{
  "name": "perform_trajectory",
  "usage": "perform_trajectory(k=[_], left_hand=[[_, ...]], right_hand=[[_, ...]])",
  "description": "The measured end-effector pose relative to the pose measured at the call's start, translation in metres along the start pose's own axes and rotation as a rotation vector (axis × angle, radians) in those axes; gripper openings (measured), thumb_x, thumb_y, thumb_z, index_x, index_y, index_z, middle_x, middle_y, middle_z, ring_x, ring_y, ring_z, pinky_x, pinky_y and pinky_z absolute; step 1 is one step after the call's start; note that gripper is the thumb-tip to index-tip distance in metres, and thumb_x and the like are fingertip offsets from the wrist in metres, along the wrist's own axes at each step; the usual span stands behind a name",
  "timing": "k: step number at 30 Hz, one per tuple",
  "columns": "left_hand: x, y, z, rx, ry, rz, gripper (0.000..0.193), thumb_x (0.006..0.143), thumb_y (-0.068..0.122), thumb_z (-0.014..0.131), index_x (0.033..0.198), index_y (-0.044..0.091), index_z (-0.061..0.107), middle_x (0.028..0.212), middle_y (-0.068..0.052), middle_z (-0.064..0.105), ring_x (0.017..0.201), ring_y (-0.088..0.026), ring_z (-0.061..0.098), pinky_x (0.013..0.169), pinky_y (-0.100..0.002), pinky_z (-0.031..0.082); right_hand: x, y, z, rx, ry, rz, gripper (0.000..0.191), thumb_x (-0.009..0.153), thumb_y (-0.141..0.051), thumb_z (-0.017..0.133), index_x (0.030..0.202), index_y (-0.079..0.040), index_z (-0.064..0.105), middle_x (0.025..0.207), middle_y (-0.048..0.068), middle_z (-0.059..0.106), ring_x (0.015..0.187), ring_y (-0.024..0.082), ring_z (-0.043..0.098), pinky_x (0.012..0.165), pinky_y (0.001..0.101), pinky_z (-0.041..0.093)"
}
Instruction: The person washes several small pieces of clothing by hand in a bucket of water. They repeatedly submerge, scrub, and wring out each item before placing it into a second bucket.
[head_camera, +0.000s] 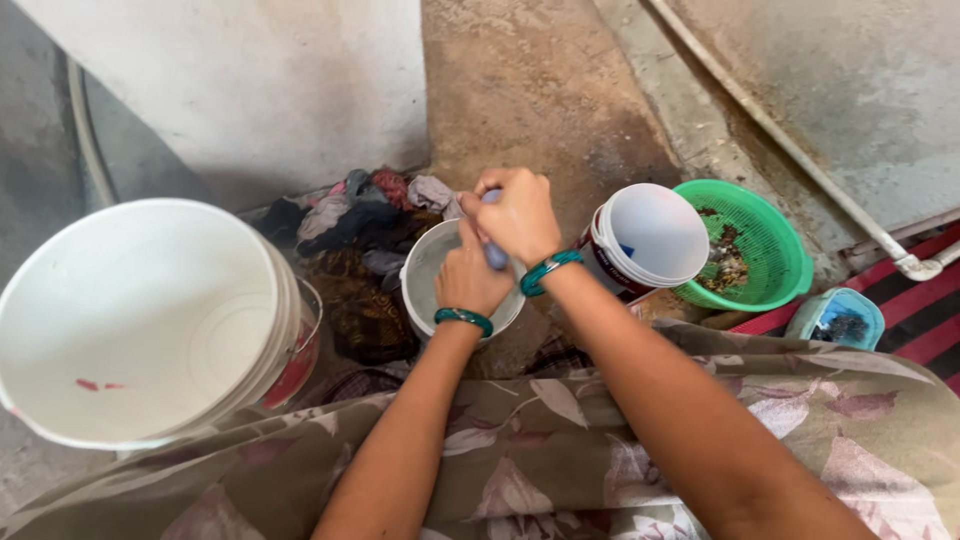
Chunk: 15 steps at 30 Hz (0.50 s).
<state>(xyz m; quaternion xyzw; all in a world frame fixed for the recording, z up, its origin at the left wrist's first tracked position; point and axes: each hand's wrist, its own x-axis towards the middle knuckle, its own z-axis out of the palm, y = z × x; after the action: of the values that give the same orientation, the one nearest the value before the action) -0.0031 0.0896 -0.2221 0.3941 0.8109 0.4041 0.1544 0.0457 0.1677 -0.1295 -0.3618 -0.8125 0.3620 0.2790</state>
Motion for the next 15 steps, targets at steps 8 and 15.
perform_trajectory(k=[8,15], left_hand=[[0.025,0.001,0.012,-0.317,0.100,0.430,0.074,0.082,0.034,0.087,0.134,0.004,0.045,0.117,-0.023,0.063,0.090,-0.035,0.067,0.076,-0.044,0.058],[0.051,-0.031,-0.004,-0.462,0.246,0.129,0.046,0.082,0.017,0.084,0.118,0.004,0.060,0.104,-0.011,0.070,0.074,-0.017,0.068,0.067,-0.030,0.057]], right_hand=[[0.040,0.034,-0.128,0.338,0.005,-0.068,0.006,0.079,0.007,0.071,0.082,0.003,0.074,0.096,0.016,0.080,0.069,0.019,0.076,0.062,0.0318,0.063],[0.040,0.107,-0.215,0.080,0.554,0.112,0.021,0.086,-0.016,0.091,0.083,-0.004,0.074,0.084,0.010,0.074,0.071,0.016,0.071,0.064,0.0280,0.059]])
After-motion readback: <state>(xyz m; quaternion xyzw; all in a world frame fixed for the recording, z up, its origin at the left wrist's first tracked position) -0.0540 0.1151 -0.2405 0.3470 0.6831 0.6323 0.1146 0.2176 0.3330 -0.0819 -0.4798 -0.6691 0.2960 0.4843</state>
